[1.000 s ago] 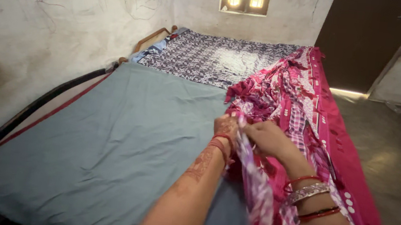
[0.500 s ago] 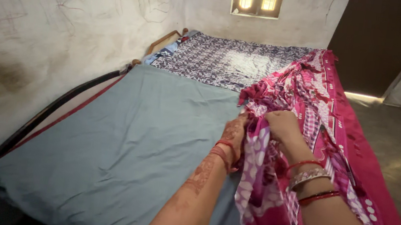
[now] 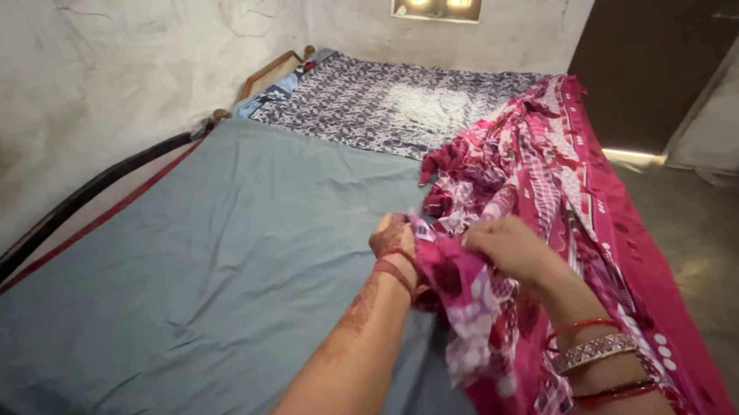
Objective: The person folds a large pink floral bed sheet on a bed. They gather the fabric, align the edges, and fold it into a compact rectangular shape by hand.
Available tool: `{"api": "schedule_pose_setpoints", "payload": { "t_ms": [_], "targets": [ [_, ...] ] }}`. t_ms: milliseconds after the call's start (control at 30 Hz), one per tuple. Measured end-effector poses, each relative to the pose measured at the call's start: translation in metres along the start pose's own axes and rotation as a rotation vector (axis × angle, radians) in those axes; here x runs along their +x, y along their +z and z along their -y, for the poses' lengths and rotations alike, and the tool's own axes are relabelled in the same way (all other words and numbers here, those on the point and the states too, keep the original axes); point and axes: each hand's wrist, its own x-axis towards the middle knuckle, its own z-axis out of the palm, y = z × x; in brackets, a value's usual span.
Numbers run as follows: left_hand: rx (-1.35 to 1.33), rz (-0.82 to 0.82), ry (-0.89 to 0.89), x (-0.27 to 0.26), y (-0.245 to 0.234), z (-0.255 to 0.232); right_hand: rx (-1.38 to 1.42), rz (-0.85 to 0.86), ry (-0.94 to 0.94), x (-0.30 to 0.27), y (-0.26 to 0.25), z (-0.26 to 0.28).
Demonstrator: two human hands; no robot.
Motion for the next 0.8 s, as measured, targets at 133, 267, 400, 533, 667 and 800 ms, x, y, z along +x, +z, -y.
{"api": "schedule_pose_setpoints", "payload": {
  "t_ms": [133,267,400,533,667,800],
  "targets": [
    [-0.371,0.128,-0.496,0.02,0.008,0.012,0.036,0.015,0.077,-0.001,0.003,-0.006],
    [-0.038,0.254,-0.54,0.02,0.006,0.031,0.288,-0.14,0.05,0.014,-0.007,-0.007],
    [0.236,0.263,-0.571,0.017,-0.009,0.056,0.431,-0.242,0.072,0.028,-0.014,0.007],
    [0.244,0.268,-0.497,0.022,-0.009,0.072,0.414,-0.235,0.049,0.036,-0.018,0.013],
    [0.4,0.214,-0.152,0.019,0.004,0.048,0.462,-0.248,0.05,0.054,-0.033,-0.013],
    [0.948,0.114,0.255,-0.008,0.019,-0.041,0.332,-0.325,0.052,0.069,-0.056,-0.046]
  ]
}}
